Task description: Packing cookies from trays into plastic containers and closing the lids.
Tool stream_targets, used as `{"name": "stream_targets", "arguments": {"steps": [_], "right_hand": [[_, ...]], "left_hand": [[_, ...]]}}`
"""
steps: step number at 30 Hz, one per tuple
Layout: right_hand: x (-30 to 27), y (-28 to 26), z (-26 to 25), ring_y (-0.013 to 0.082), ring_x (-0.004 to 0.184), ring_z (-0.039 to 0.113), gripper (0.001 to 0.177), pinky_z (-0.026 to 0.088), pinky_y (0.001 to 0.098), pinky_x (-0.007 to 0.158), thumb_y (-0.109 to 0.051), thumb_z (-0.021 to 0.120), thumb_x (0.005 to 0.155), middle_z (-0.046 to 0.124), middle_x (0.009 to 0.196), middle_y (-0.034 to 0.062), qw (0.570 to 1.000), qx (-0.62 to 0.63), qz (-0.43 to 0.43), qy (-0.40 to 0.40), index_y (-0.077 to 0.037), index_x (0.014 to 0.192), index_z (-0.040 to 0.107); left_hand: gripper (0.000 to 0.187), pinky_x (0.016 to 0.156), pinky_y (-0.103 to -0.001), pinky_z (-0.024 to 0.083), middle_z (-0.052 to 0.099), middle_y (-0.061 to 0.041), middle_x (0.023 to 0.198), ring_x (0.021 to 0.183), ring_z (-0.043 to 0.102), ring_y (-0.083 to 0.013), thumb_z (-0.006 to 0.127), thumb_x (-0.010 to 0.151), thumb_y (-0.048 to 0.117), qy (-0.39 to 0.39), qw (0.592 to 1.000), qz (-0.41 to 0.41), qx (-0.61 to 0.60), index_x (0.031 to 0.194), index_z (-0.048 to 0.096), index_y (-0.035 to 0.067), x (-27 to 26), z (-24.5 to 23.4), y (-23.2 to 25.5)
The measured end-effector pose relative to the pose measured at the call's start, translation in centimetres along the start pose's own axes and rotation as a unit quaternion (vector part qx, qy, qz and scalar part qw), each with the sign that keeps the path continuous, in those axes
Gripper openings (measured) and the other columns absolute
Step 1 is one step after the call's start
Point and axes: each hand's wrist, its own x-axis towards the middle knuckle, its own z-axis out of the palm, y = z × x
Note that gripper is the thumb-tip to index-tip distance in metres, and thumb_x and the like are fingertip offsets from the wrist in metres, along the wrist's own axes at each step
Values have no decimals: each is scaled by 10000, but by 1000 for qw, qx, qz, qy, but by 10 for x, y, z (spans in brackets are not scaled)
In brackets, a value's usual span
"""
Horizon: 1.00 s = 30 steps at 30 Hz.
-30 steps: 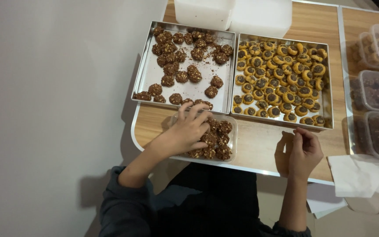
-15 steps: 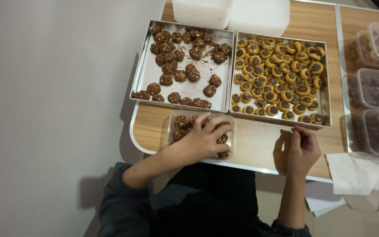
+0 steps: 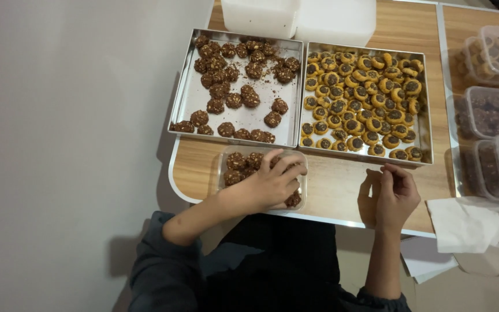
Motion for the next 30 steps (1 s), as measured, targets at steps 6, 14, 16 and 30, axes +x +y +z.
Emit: {"name": "stream_targets", "arguments": {"steps": [6, 14, 16, 30], "right_hand": [[0, 2, 0, 171, 839, 579, 119, 515, 330, 820, 100, 646, 1062, 689, 980, 139, 1000, -3, 2, 2, 26, 1133, 706], [0, 2, -1, 183, 874, 592, 124, 513, 345, 847, 101, 635, 1064, 689, 983, 142, 1000, -5, 3, -3, 26, 1137, 703], [0, 1, -1, 184, 865, 594, 125, 514, 341, 840, 101, 635, 1063, 692, 979, 142, 1000, -8, 3, -3, 27, 1136, 704], [0, 3, -1, 221, 935, 626, 110, 518, 370, 871, 114, 625, 1065, 692, 992, 173, 1000, -3, -1, -2, 46, 1127, 686]], "left_hand": [[567, 1085, -615, 169, 535, -117, 1181, 1338, 342, -366, 897, 500, 342, -168, 982, -19, -79, 910, 613, 74, 33, -83, -3], [368, 1096, -640, 126, 502, -132, 1243, 1393, 262, -376, 810, 754, 296, -239, 956, -58, -158, 1004, 629, 95, 35, -78, -12], [432, 1101, -646, 108, 493, -137, 1267, 1400, 243, -377, 828, 727, 342, -249, 953, -56, -160, 1024, 634, 95, 37, -82, -12], [337, 1103, -633, 83, 497, -131, 1227, 1393, 232, -351, 845, 770, 271, -260, 949, -32, -177, 917, 659, 31, 36, -72, -20]]}}
